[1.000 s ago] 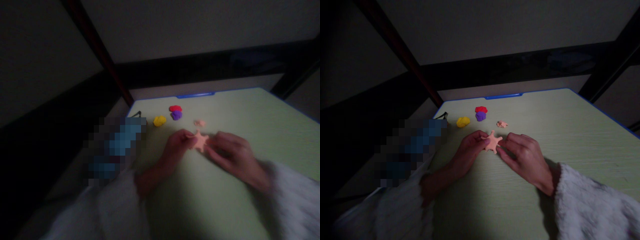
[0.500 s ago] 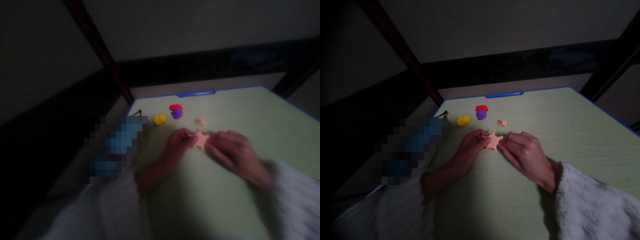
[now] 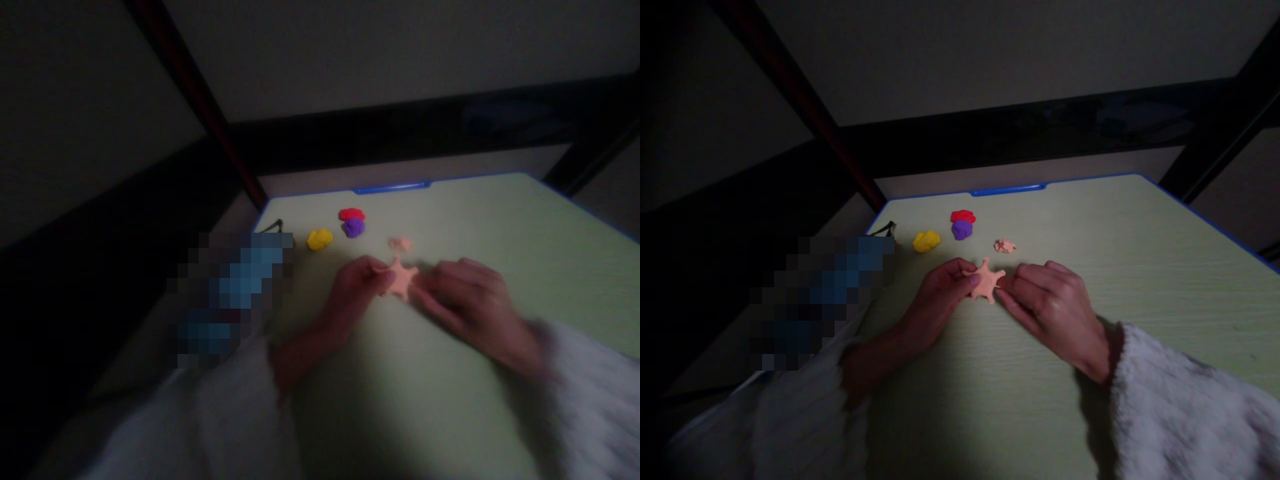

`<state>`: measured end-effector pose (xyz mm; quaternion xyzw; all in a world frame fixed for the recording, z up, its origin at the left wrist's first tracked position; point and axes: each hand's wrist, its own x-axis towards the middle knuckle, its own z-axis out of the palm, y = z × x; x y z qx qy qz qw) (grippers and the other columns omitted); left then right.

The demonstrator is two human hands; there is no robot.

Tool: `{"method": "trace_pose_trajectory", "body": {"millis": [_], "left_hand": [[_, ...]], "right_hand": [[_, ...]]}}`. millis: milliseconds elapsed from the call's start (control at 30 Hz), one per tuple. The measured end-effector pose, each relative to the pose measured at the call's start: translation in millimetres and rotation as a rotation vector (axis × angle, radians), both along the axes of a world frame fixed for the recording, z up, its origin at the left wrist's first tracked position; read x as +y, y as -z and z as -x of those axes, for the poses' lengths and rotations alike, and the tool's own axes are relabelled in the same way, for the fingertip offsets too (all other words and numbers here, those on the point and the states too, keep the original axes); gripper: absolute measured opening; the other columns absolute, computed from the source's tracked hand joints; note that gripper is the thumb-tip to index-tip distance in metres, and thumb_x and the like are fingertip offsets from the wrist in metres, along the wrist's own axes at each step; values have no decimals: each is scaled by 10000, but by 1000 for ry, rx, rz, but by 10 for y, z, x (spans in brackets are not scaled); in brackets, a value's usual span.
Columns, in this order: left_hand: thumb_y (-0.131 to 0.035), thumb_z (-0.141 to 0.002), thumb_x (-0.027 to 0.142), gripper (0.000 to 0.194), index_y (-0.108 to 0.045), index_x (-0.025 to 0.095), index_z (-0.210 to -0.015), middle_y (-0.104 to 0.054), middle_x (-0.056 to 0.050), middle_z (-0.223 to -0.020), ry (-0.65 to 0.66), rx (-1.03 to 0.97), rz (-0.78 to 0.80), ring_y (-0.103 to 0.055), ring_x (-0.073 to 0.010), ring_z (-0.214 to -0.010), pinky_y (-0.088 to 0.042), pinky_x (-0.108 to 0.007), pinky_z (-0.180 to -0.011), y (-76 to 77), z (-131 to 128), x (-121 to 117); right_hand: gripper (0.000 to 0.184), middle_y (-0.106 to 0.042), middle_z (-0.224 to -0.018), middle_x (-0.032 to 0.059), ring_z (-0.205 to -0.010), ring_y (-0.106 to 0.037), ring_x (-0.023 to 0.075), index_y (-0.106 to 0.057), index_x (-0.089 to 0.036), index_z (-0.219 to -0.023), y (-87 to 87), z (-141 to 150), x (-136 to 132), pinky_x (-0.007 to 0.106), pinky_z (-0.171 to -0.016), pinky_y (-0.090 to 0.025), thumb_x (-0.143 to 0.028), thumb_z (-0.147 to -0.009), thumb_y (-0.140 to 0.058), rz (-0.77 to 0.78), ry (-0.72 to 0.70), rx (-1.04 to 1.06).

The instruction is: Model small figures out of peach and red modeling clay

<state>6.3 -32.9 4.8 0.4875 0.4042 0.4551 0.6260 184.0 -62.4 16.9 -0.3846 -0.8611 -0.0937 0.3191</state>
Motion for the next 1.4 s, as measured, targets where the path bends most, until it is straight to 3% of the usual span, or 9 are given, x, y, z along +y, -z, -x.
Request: {"method": "trace_pose_trajectory", "body": {"millis": [1400], "left_hand": [[-659,-660,263,145,-561,156,-673,-549,40,-605,8,65,-46,-466,-85,-590,-347,-215,-591,-39,-6,-21]], "right_hand": [[243,-541,-563,18,-527,-458,129,-622,-152,-702,-7,15,24,276,-548,-302,-214,-884,-472,-73,-57,-31]]}}
